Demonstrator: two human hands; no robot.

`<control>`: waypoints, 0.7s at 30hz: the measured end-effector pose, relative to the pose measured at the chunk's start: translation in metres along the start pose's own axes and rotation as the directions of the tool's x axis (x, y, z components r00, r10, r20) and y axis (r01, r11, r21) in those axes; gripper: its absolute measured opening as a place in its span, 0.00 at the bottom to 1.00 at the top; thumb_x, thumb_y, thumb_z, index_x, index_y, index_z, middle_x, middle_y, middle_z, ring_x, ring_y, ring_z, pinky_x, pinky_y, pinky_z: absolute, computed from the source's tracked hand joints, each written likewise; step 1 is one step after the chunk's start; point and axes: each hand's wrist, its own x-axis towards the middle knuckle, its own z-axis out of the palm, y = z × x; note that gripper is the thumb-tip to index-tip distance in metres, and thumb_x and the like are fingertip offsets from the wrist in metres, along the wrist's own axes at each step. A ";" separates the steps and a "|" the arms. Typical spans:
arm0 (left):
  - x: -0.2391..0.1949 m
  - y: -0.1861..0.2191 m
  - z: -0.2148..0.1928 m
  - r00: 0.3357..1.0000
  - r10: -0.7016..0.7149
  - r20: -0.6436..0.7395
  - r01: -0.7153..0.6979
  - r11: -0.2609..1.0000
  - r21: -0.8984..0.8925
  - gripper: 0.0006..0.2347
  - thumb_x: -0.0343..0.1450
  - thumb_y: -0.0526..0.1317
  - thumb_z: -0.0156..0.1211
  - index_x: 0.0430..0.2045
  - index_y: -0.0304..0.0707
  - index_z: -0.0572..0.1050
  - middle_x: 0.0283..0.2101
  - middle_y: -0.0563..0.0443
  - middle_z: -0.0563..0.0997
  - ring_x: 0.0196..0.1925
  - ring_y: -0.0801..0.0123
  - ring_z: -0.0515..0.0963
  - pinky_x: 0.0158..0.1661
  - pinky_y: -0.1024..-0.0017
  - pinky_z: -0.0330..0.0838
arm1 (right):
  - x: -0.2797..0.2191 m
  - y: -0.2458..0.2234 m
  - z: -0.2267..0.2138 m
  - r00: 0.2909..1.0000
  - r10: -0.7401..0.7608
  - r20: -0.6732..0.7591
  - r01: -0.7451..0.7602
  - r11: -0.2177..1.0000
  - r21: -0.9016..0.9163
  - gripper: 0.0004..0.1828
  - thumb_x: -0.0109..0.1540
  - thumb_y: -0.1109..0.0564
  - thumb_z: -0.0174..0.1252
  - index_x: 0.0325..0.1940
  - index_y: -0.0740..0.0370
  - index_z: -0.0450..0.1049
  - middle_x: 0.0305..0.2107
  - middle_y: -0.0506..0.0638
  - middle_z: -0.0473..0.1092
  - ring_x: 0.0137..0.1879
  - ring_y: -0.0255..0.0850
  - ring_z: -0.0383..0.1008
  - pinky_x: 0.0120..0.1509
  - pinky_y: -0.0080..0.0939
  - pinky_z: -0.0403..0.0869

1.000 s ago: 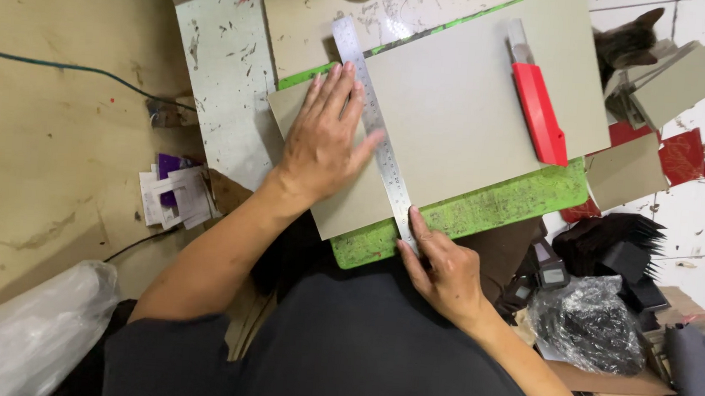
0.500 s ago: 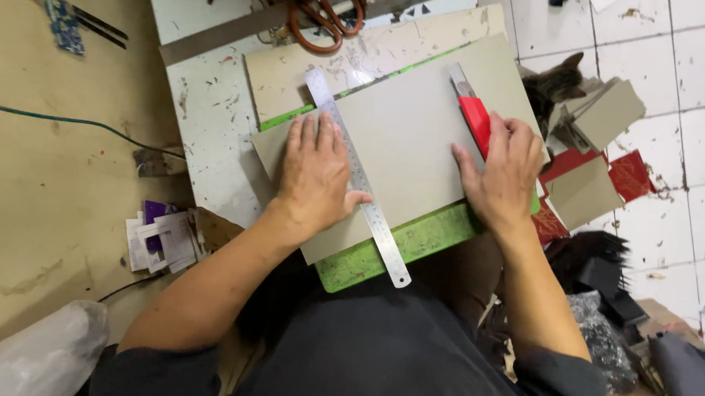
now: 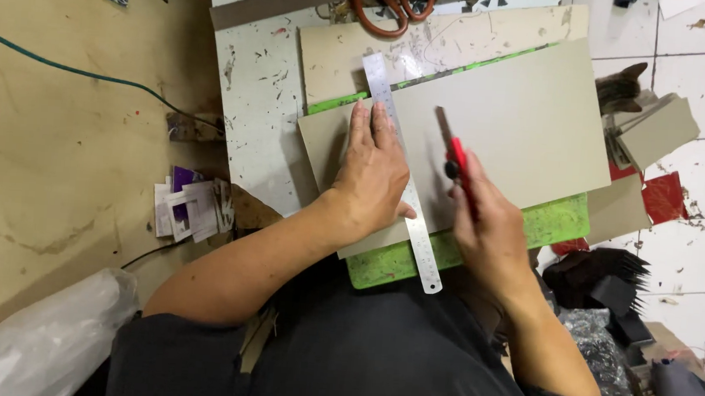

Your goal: Measuring and cutting cardboard sheets using a ruler and utility knife on a cutting mat

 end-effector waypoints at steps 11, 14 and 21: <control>0.005 0.003 0.007 0.999 0.023 -0.047 -0.022 1.000 0.010 0.42 0.64 0.54 0.62 0.62 0.07 0.59 0.66 0.07 0.58 0.69 0.17 0.59 0.69 0.27 0.29 | 0.035 0.020 0.046 0.974 -0.027 0.223 0.086 0.962 -0.258 0.32 0.67 0.59 0.46 0.77 0.61 0.58 0.28 0.64 0.74 0.36 0.66 0.79 0.36 0.65 0.73; 0.002 0.004 0.002 0.998 0.023 -0.053 -0.023 1.000 0.007 0.41 0.64 0.53 0.62 0.62 0.08 0.59 0.66 0.07 0.60 0.70 0.19 0.59 0.69 0.27 0.30 | 0.037 0.022 0.044 0.963 -0.038 0.268 0.107 0.962 -0.250 0.32 0.67 0.58 0.46 0.78 0.60 0.57 0.27 0.64 0.74 0.35 0.66 0.78 0.35 0.65 0.74; 0.002 0.004 0.003 0.998 0.038 -0.040 -0.037 0.999 0.033 0.48 0.63 0.64 0.63 0.63 0.09 0.60 0.66 0.09 0.61 0.72 0.22 0.58 0.70 0.29 0.29 | 0.039 0.019 0.035 0.930 -0.109 0.350 0.205 0.946 -0.250 0.33 0.67 0.60 0.44 0.79 0.62 0.55 0.23 0.65 0.73 0.31 0.66 0.78 0.32 0.65 0.74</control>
